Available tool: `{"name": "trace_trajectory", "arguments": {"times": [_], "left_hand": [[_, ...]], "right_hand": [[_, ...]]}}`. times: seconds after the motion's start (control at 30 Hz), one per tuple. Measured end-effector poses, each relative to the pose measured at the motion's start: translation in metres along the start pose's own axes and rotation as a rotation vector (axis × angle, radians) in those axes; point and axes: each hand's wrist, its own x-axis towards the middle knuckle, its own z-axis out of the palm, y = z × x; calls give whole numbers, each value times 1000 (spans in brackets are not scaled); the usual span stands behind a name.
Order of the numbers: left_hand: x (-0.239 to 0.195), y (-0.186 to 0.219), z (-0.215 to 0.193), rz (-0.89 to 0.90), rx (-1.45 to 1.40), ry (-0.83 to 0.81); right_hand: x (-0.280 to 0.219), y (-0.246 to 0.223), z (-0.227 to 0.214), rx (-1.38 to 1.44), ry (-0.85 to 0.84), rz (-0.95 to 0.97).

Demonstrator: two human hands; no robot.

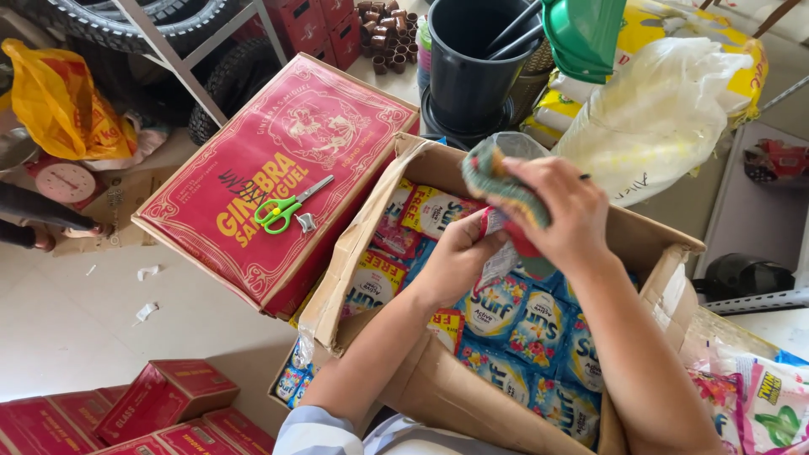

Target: Wiping detergent sachets with a cloth to clean them and organizing them in a cardboard box.

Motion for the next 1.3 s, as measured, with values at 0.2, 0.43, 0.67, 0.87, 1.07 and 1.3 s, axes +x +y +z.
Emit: {"name": "trace_trajectory", "arguments": {"times": [0.2, 0.43, 0.67, 0.87, 1.07, 1.3], "left_hand": [[-8, 23, 7, -10, -36, 100], [-2, -15, -12, -25, -48, 70], [-1, 13, 8, -10, -342, 241], [3, 9, 1, 58, -483, 268], [0, 5, -3, -47, -477, 202], [0, 32, 11, -296, -222, 175]], "right_hand": [[5, 11, -11, -9, 155, 137], [-1, -12, 8, 25, -31, 14], [-12, 33, -6, 143, 211, 293], [2, 1, -3, 530, 52, 656], [3, -4, -7, 600, 3, 647], [10, -8, -18, 430, -98, 212]]}}
